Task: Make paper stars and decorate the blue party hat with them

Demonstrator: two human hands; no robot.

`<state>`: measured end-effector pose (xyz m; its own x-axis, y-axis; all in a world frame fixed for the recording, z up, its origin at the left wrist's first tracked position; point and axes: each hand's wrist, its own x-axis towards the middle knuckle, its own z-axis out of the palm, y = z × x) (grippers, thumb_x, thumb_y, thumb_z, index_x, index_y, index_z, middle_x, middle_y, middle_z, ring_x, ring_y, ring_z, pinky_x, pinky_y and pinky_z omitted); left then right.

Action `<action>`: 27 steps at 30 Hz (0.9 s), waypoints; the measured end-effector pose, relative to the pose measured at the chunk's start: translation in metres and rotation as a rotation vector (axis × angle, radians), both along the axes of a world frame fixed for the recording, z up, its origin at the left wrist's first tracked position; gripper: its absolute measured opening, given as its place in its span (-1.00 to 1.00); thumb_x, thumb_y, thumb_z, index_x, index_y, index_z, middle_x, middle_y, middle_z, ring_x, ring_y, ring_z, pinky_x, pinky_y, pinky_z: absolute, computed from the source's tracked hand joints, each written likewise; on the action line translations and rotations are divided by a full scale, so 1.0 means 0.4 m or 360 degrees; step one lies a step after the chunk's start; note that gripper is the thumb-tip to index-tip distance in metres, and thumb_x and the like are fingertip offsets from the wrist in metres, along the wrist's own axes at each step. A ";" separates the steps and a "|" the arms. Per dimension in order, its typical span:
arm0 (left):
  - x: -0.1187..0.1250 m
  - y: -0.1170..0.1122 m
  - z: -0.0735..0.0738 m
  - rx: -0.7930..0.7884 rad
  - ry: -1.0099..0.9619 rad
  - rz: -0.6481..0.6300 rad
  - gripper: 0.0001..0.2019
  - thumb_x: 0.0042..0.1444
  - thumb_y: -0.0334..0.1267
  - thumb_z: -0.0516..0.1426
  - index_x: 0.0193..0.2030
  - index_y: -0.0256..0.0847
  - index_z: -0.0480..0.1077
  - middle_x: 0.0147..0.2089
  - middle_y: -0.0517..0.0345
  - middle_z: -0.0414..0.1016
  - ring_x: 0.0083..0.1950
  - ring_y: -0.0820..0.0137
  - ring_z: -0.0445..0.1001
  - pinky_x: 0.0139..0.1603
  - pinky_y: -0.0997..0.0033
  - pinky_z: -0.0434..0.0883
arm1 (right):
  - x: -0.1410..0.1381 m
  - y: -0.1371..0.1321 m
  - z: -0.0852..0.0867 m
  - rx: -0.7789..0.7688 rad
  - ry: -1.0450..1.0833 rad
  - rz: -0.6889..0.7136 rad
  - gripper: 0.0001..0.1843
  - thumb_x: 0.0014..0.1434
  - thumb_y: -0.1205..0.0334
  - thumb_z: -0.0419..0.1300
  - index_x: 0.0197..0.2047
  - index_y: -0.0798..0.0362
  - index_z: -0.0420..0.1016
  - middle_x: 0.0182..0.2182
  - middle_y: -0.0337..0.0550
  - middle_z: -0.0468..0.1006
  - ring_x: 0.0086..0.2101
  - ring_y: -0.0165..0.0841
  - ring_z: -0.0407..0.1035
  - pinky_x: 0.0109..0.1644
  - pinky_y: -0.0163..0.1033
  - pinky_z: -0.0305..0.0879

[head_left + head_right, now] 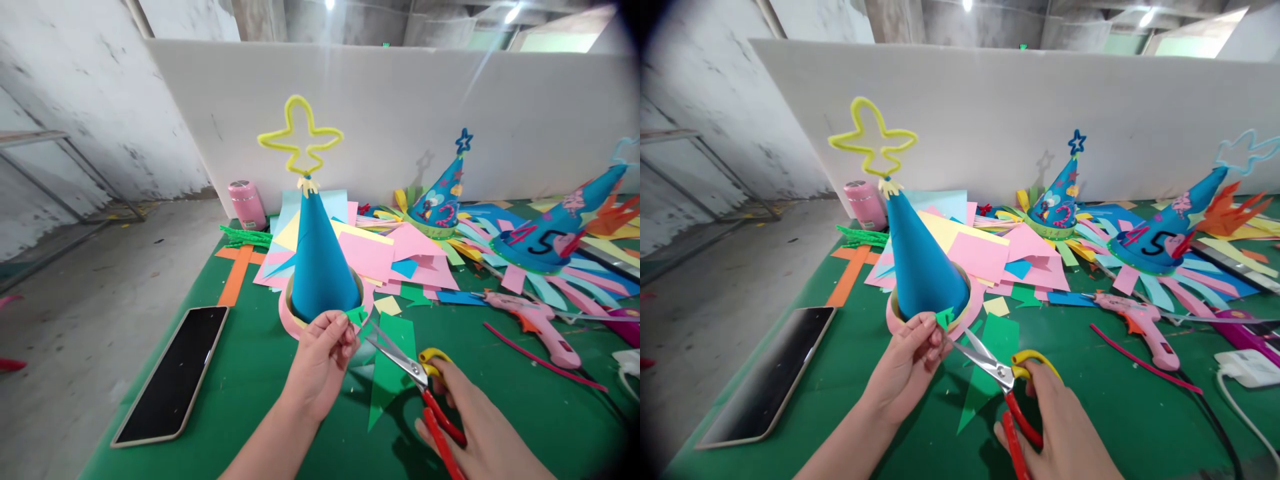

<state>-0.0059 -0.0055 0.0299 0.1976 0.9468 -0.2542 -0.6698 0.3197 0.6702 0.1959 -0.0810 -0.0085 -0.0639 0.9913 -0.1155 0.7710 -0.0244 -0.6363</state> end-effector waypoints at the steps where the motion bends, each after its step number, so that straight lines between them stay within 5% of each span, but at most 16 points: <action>1: 0.001 -0.002 0.003 -0.0021 0.0010 0.0009 -0.85 -0.04 -0.31 0.19 -0.53 -0.28 0.32 -0.61 0.27 0.31 -0.61 0.64 0.18 -0.56 0.66 0.17 | -0.005 0.002 0.004 0.0009 -0.0038 0.0021 -0.36 -0.04 -0.03 0.16 0.07 0.04 0.10 -0.21 0.03 0.43 -0.22 -0.13 0.38 -0.20 -0.13 0.37; 6: 0.012 -0.015 0.009 -0.0055 0.0122 0.0107 -0.84 -0.16 -0.31 0.27 -0.51 -0.29 0.35 -0.59 0.25 0.34 -0.59 0.61 0.22 -0.63 0.67 0.12 | -0.050 0.017 0.032 0.0015 0.0045 0.0104 -0.41 0.00 0.00 0.12 0.06 0.04 0.11 -0.17 0.00 0.41 -0.21 -0.17 0.37 -0.20 -0.14 0.37; 12: 0.023 -0.027 0.009 0.0084 0.0194 0.0139 -0.89 -0.08 -0.33 0.21 -0.48 -0.29 0.35 -0.62 0.27 0.32 -0.58 0.60 0.23 -0.58 0.64 0.17 | -0.094 0.027 0.069 -0.0077 0.0353 0.0098 -0.47 0.05 0.09 0.07 0.07 0.08 0.09 -0.30 -0.07 0.43 -0.31 -0.26 0.39 -0.21 -0.20 0.37; 19: 0.036 -0.034 0.037 0.0159 0.0361 0.0246 -0.89 0.00 -0.38 0.12 -0.51 -0.27 0.30 -0.61 0.26 0.33 -0.55 0.57 0.26 -0.53 0.61 0.20 | -0.077 0.026 0.121 -0.0595 0.0817 0.0065 -0.40 0.03 0.01 0.12 0.12 0.03 0.15 -0.22 -0.08 0.45 -0.18 -0.23 0.36 -0.13 -0.24 0.34; 23: 0.043 -0.033 0.056 0.0132 0.0486 0.0268 -0.87 0.01 -0.39 0.11 -0.53 -0.28 0.28 -0.62 0.28 0.29 -0.55 0.58 0.24 -0.52 0.61 0.20 | -0.039 0.029 0.102 -0.0835 0.1138 0.0076 -0.37 -0.02 -0.09 0.16 0.09 -0.02 0.24 -0.16 -0.10 0.44 -0.09 -0.22 0.32 0.02 -0.17 0.24; 27: 0.052 -0.033 0.060 0.0133 0.0532 0.0279 -0.84 0.02 -0.38 0.10 -0.55 -0.27 0.25 -0.63 0.30 0.25 -0.57 0.60 0.20 -0.54 0.63 0.16 | -0.029 0.051 0.046 -0.0957 0.1260 0.0056 -0.42 -0.09 -0.17 0.18 -0.07 0.02 0.40 -0.36 -0.14 0.46 -0.35 -0.32 0.41 -0.26 -0.24 0.38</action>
<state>0.0148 -0.0185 0.0537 -0.0495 0.9790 -0.1980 -0.4497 0.1551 0.8796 0.1844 -0.0605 0.0098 -0.3682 0.7778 -0.5094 0.1356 -0.4971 -0.8571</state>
